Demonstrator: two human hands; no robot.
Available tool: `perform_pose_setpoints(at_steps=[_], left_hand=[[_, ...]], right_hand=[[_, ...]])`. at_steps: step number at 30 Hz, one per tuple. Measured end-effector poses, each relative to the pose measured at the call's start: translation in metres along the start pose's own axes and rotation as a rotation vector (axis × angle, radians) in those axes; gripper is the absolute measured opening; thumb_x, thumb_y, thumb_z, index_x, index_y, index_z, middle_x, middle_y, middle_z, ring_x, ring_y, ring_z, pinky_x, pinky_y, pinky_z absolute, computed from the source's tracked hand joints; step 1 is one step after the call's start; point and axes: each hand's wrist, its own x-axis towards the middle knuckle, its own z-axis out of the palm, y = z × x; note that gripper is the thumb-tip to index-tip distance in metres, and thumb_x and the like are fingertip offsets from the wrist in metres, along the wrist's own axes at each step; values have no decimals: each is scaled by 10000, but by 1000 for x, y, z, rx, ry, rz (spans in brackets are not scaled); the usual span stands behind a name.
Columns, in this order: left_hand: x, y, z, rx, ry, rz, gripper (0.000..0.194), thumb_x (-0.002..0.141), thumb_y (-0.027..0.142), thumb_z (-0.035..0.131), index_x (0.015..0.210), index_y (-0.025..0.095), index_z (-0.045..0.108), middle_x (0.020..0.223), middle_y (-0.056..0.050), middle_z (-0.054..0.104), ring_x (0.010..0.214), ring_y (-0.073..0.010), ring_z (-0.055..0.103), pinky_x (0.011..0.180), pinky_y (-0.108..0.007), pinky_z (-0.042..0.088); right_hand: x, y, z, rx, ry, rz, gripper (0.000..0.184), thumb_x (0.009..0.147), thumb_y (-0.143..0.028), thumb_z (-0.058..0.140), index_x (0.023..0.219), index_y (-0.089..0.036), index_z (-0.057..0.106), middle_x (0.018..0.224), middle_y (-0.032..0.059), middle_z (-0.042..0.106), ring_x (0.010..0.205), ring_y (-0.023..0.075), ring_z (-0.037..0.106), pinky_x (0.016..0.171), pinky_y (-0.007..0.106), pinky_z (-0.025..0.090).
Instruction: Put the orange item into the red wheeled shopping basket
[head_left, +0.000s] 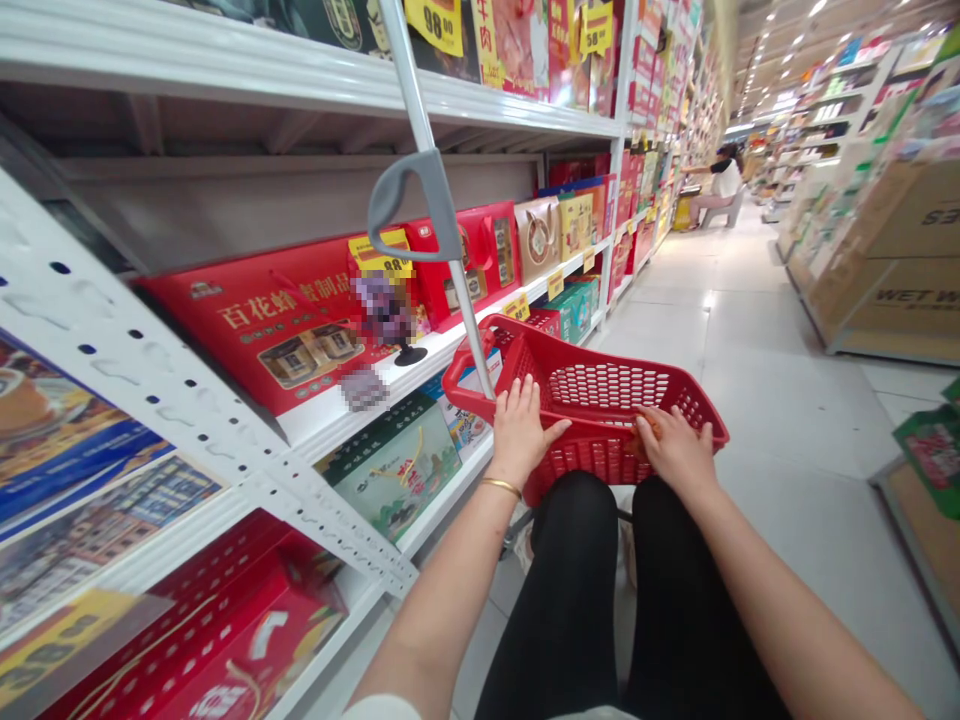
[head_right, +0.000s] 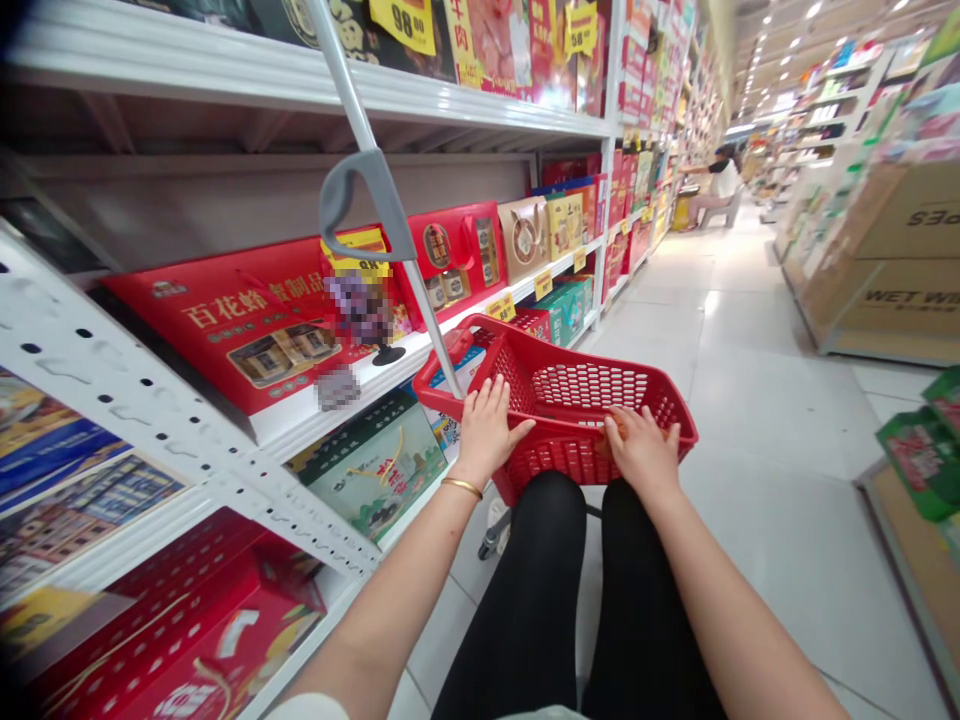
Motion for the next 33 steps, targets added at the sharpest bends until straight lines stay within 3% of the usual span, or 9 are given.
perform_pose_setpoints(at_steps=[3,8,10,12,15,21,24,30,33], left_hand=[[0,0,0,0,5,-10,916,1043,785,271,1681,140,399,1774,-120,318,1652,-310,277,1343,-504,232],[0,0,-2,15,1,8,844,1073,716,283,1672,135,414,1768,-125,328,1646,-305,292,1337,-496,237],[0,0,-3,30,-3,19,800,1089,670,285,1671,136,415,1767,-122,334,1645,-300,295,1333,-494,244],[1,0,-4,46,-11,22,801,1088,670,297,1674,134,408,1767,-123,338,1646,-298,293,1331,-489,251],[0,1,-3,56,-8,14,862,1066,733,306,1679,133,398,1770,-130,332,1649,-305,286,1331,-488,250],[0,1,2,23,18,-2,919,1048,785,256,1662,124,431,1763,-133,341,1640,-311,305,1331,-494,248],[0,1,3,17,29,-11,924,1046,788,252,1659,122,439,1760,-133,348,1636,-317,312,1328,-496,252],[1,0,3,42,22,6,845,1082,711,261,1658,119,436,1758,-135,352,1637,-301,312,1328,-490,251],[1,0,2,54,16,8,836,1081,706,280,1661,124,433,1757,-133,358,1639,-299,309,1327,-489,256]], right_hand=[[1,-27,5,-9,20,16,522,1121,-472,318,1438,-270,680,1582,67,612,1573,389,386,1253,779,197],[-1,-122,24,109,-12,-267,518,1125,-462,341,1507,-266,631,1624,70,569,1565,347,414,1278,647,265],[-1,-141,27,145,-22,-312,508,1127,-460,350,1514,-275,624,1637,55,556,1565,331,419,1276,612,289],[-1,-137,27,157,-33,-342,502,1126,-461,364,1518,-278,619,1632,52,562,1554,319,440,1270,591,311],[-3,-96,20,125,-20,-325,510,1123,-473,369,1518,-266,616,1609,74,586,1534,322,466,1272,618,296],[-3,-8,2,14,26,-48,521,1118,-480,330,1463,-266,656,1575,71,619,1555,365,423,1266,766,178],[0,-25,4,-22,6,-26,540,1119,-482,320,1473,-255,658,1610,74,583,1577,397,378,1251,796,176],[-3,-120,22,71,-23,-267,522,1123,-462,350,1553,-286,588,1691,54,481,1589,348,377,1276,697,257],[-4,-126,22,99,-37,-309,509,1120,-449,363,1559,-305,577,1688,53,487,1579,333,402,1276,678,273]])
